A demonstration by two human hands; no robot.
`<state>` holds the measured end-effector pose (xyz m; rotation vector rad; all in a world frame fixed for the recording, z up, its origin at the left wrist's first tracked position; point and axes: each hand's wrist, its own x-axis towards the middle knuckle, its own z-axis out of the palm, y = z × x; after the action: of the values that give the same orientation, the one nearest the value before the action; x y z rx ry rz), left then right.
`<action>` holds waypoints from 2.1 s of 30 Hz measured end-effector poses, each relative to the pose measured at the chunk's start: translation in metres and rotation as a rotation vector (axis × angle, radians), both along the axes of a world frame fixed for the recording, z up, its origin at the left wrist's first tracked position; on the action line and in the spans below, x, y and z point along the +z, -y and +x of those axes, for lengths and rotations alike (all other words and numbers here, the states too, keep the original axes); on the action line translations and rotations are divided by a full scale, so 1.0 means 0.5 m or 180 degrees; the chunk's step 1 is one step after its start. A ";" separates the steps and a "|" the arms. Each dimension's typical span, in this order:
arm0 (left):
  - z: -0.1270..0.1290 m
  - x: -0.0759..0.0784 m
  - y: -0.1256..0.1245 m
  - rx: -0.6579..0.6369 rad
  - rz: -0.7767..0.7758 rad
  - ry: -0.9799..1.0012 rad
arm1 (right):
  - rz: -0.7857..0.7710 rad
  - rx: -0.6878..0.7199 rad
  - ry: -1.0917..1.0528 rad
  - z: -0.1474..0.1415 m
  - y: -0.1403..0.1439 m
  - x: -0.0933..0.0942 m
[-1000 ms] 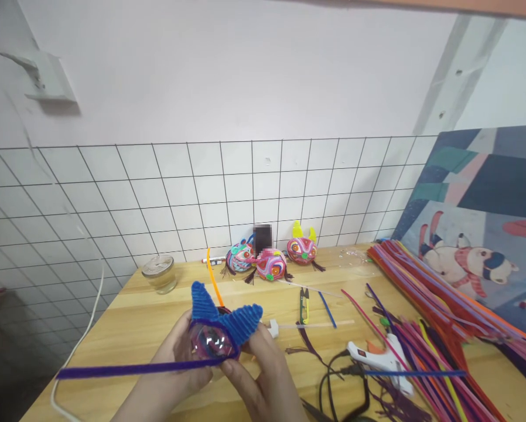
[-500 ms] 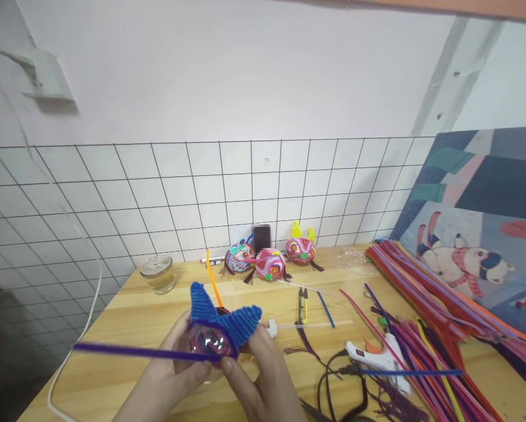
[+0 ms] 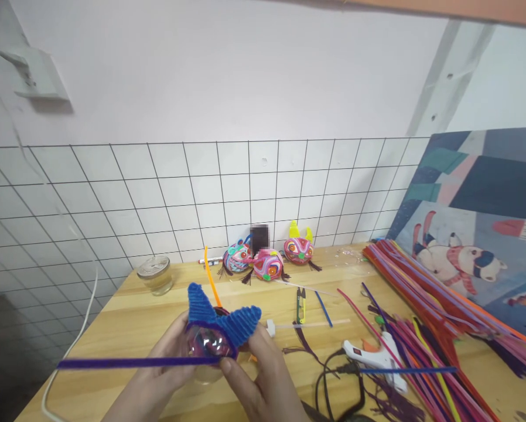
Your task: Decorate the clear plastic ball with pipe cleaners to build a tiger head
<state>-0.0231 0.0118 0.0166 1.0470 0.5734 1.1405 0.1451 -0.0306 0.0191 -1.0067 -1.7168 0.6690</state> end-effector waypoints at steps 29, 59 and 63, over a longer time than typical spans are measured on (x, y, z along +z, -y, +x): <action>0.020 0.043 0.042 -0.0015 -0.0221 -0.0250 | -0.0030 -0.0033 -0.0137 -0.012 0.000 0.017; -0.005 0.055 0.028 -0.0841 -0.0299 -0.0106 | -0.0269 0.0296 -0.0149 0.008 0.005 0.009; 0.000 0.056 0.030 -0.0935 -0.0347 -0.0056 | -0.0322 0.0303 -0.0223 0.011 0.004 -0.002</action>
<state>-0.0229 -0.0033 0.0444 1.0103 0.4722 0.8344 0.1508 -0.0326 0.0180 -0.9641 -1.6915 0.8502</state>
